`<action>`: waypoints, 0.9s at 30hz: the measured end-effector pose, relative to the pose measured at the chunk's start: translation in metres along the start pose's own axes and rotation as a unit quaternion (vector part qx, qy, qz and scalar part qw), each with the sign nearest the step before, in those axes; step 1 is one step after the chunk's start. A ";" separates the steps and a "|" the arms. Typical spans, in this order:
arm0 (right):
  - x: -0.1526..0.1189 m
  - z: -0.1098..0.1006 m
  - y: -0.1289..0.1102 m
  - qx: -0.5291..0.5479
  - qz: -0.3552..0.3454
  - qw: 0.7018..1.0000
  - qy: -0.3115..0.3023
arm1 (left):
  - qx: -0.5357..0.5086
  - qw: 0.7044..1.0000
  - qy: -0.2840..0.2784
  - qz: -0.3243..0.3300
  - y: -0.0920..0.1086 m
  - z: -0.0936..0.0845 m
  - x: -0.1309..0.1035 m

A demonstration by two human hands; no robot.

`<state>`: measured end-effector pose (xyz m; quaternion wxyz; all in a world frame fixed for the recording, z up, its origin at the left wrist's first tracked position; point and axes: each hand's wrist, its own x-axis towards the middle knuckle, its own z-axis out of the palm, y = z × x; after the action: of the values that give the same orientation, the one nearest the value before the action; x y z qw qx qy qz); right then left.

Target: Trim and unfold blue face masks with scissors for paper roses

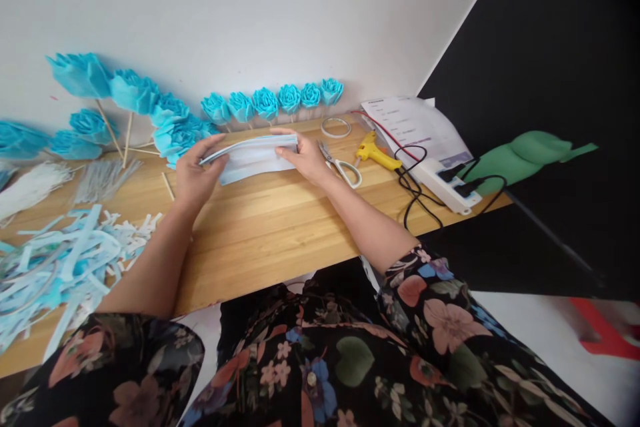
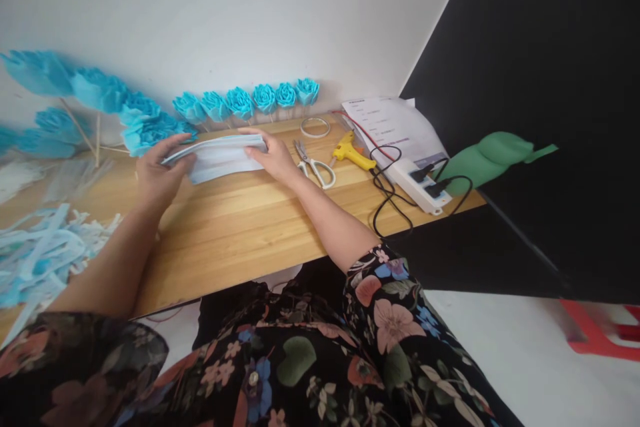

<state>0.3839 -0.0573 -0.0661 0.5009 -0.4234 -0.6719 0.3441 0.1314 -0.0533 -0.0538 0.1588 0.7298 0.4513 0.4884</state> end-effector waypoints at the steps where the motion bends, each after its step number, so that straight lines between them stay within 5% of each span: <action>1: 0.000 0.000 0.000 -0.008 0.005 1.000 0.000 | 0.010 1.000 -0.015 0.001 0.000 0.000 0.000; 6: -0.002 -0.001 0.000 -0.100 0.036 0.994 -0.037 | 0.105 0.988 -0.109 0.024 -0.006 0.000 0.001; 12: -0.007 0.005 -0.026 -0.186 -0.089 0.976 -0.068 | 0.176 0.969 -0.130 0.113 0.017 0.005 -0.006; 16: -0.012 0.009 -0.047 -0.144 -0.123 0.979 -0.072 | 0.106 0.988 -0.099 0.054 0.027 0.006 -0.010; 21: -0.011 0.014 -0.045 -0.022 -0.063 0.997 -0.038 | -0.081 0.988 0.074 -0.109 0.024 0.008 -0.008; 27: -0.011 0.023 -0.028 0.056 -0.040 0.991 -0.116 | -0.189 0.968 0.028 -0.166 0.022 0.019 -0.013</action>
<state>0.3566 -0.0798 -0.0515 0.4561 -0.3249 -0.7212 0.4078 0.1569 -0.0721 -0.0552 0.3595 0.5875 0.4702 0.5518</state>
